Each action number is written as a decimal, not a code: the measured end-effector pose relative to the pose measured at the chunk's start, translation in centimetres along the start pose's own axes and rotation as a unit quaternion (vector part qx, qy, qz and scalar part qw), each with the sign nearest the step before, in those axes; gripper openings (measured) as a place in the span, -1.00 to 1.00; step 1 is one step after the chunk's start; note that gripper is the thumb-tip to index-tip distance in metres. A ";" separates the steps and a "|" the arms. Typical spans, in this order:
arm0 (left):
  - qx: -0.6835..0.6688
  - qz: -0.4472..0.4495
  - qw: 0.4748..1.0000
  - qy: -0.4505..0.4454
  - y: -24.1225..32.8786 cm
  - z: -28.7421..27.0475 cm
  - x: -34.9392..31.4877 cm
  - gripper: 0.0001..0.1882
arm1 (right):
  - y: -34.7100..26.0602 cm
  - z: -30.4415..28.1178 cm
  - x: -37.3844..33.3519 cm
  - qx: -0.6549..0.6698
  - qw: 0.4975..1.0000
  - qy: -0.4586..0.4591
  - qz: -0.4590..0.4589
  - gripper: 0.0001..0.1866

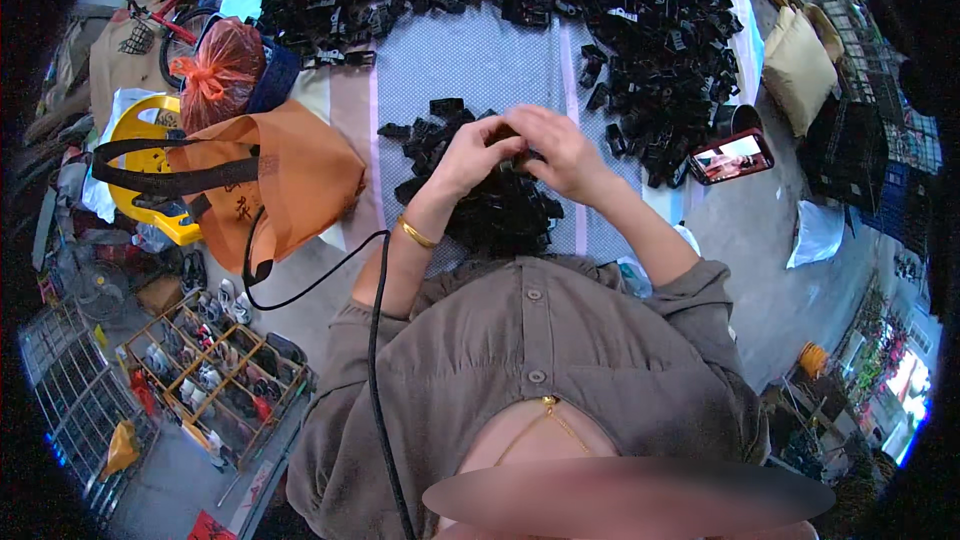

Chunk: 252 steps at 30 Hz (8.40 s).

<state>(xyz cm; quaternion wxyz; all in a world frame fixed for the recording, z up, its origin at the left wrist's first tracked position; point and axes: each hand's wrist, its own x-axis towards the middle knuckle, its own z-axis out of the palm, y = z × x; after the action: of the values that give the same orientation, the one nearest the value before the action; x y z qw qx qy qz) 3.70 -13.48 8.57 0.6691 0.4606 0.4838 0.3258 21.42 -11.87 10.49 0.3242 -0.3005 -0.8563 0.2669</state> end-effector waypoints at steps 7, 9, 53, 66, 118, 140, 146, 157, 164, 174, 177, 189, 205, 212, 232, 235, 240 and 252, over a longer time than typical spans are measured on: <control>0.209 0.081 0.971 0.078 0.4 -2.0 0.7 -0.67 | 8.4 -2.1 3.5 -0.050 0.958 0.140 0.245 -0.74; 0.359 0.011 0.929 -0.093 0.1 -2.0 1.9 -0.70 | 13.4 -2.0 4.9 -0.209 0.954 0.184 0.113 -0.71; -0.341 -0.053 0.938 -0.013 0.6 -0.7 0.0 -0.75 | -1.1 -0.9 1.8 0.028 0.994 0.098 0.048 -0.69; -0.231 -0.149 0.957 -0.086 1.2 -1.2 -1.5 -0.69 | -1.9 -1.4 0.6 -0.008 1.000 -0.023 0.011 -0.50; -0.206 0.015 0.950 0.236 -1.1 -2.6 6.4 -0.71 | 15.6 0.7 8.9 -0.118 0.948 0.053 0.292 -0.56; -0.167 0.070 0.967 0.181 1.0 0.6 0.6 -0.68 | 0.5 1.0 2.8 0.236 0.902 0.102 0.346 -0.80; -0.071 0.041 0.986 0.145 2.4 0.7 -0.6 -0.66 | 0.8 1.9 2.0 0.356 0.844 0.151 0.371 -0.77; 0.231 0.120 0.958 0.123 3.9 0.1 -1.2 -0.66 | 1.2 0.4 3.2 0.307 0.908 0.079 0.274 -0.64; 0.282 0.097 0.948 0.114 2.6 -2.0 -0.4 -0.64 | 2.3 1.5 4.0 0.196 0.957 -0.025 0.213 -0.71; 0.479 0.136 0.864 -0.071 1.2 -3.2 1.6 -0.67 | 18.8 0.5 14.1 -0.197 0.943 0.146 0.225 -0.68; 0.294 0.026 0.954 -0.061 1.1 -4.4 5.9 -0.76 | 19.9 1.7 15.3 -0.276 0.934 0.088 0.208 -0.69; 0.405 0.125 0.804 0.417 -1.1 -8.4 16.8 -0.62 | 15.5 2.1 9.6 -0.316 0.935 0.158 0.043 -0.75; -0.085 -0.079 0.992 0.045 -0.4 -2.1 3.7 -0.65 | 4.4 0.5 1.5 0.291 0.909 0.020 0.296 -0.81; -0.258 -0.065 0.964 0.000 -0.1 -2.1 1.3 -0.63 | 2.8 1.3 0.2 0.239 0.934 0.028 0.264 -0.82; 0.054 -0.006 0.999 0.001 3.7 -1.1 -1.4 -0.64 | 0.3 1.2 0.7 0.400 0.846 0.083 0.343 -0.76; 0.051 0.021 0.998 0.020 3.2 -1.8 -1.4 -0.67 | 1.4 1.8 1.0 0.309 0.889 0.024 0.336 -0.68; 0.289 0.123 0.947 -0.068 1.7 -2.9 0.1 -0.66 | 9.0 -0.4 4.4 0.321 0.859 -0.134 0.376 -0.68; 0.346 0.207 0.814 0.417 -1.9 -5.3 17.5 -0.76 | 16.7 3.1 9.9 -0.356 0.906 0.054 0.223 -0.72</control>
<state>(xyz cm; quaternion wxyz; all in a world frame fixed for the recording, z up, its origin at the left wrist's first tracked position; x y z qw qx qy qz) 4.22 2.87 0.10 0.1161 0.5710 0.6905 0.4286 18.87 5.46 1.55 0.1731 -0.5927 -0.7865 -0.0071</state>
